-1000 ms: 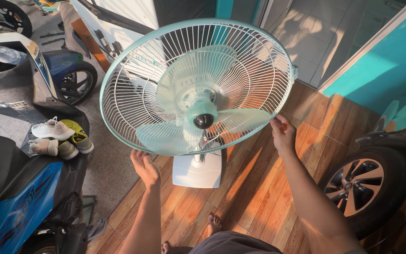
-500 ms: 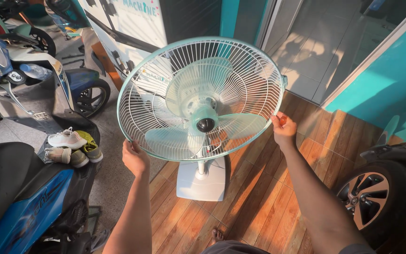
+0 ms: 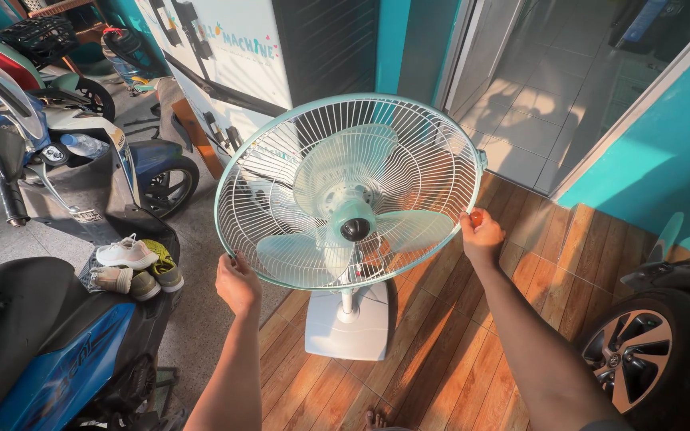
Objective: The person reassembles a standing electric fan by attaching the front and rear wire cages to the fan head. They use a screwdriver to tighten the screws securing the cages in place.
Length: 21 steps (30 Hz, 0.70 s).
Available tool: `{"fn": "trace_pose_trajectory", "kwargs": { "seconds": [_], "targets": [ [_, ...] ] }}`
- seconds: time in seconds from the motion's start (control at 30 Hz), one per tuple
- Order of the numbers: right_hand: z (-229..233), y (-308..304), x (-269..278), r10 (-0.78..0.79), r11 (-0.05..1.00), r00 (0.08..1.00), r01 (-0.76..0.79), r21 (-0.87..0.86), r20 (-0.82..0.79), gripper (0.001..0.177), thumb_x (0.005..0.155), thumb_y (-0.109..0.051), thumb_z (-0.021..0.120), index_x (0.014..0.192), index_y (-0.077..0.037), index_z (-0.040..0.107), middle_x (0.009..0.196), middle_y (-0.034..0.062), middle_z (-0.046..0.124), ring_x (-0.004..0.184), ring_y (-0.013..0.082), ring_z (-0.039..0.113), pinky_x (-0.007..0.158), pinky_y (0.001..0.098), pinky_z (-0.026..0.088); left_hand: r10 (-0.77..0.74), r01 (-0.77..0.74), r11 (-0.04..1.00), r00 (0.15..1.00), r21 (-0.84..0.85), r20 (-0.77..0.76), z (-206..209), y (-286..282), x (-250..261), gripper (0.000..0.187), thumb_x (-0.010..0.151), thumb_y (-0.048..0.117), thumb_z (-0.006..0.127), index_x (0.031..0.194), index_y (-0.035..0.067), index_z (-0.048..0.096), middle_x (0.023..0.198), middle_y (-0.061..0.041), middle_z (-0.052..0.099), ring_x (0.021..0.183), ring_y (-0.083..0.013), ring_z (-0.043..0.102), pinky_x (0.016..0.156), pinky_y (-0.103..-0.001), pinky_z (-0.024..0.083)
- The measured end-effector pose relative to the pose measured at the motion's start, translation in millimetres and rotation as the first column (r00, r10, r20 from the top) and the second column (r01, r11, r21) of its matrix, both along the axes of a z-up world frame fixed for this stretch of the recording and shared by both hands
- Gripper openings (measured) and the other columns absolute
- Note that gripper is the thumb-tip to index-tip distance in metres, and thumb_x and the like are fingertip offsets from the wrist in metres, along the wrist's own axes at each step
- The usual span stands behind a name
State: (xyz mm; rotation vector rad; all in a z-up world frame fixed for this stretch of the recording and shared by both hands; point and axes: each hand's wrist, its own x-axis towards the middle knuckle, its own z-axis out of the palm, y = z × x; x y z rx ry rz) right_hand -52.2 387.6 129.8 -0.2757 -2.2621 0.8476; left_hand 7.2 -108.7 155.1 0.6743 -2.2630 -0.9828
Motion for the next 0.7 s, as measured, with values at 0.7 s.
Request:
{"fn": "trace_pose_trajectory", "kwargs": {
  "seconds": [0.7],
  "targets": [
    [-11.8,-13.8,5.7,0.225,0.942,0.972,-0.199,-0.269,0.069,0.031,0.093,-0.021,0.073,0.118,-0.003,0.071,0.093,0.0081,0.076,0.079,0.0159,0.071,0.073,0.0316,0.054,-0.231,0.231,0.973,0.973,0.006,-0.003,21.9,-38.9,3.5,0.029,0.097,0.015,0.064,0.123,0.003,0.066,0.107,-0.015,0.076,0.098,-0.0269,0.075,0.085,-0.039,0.057]
  ]
}}
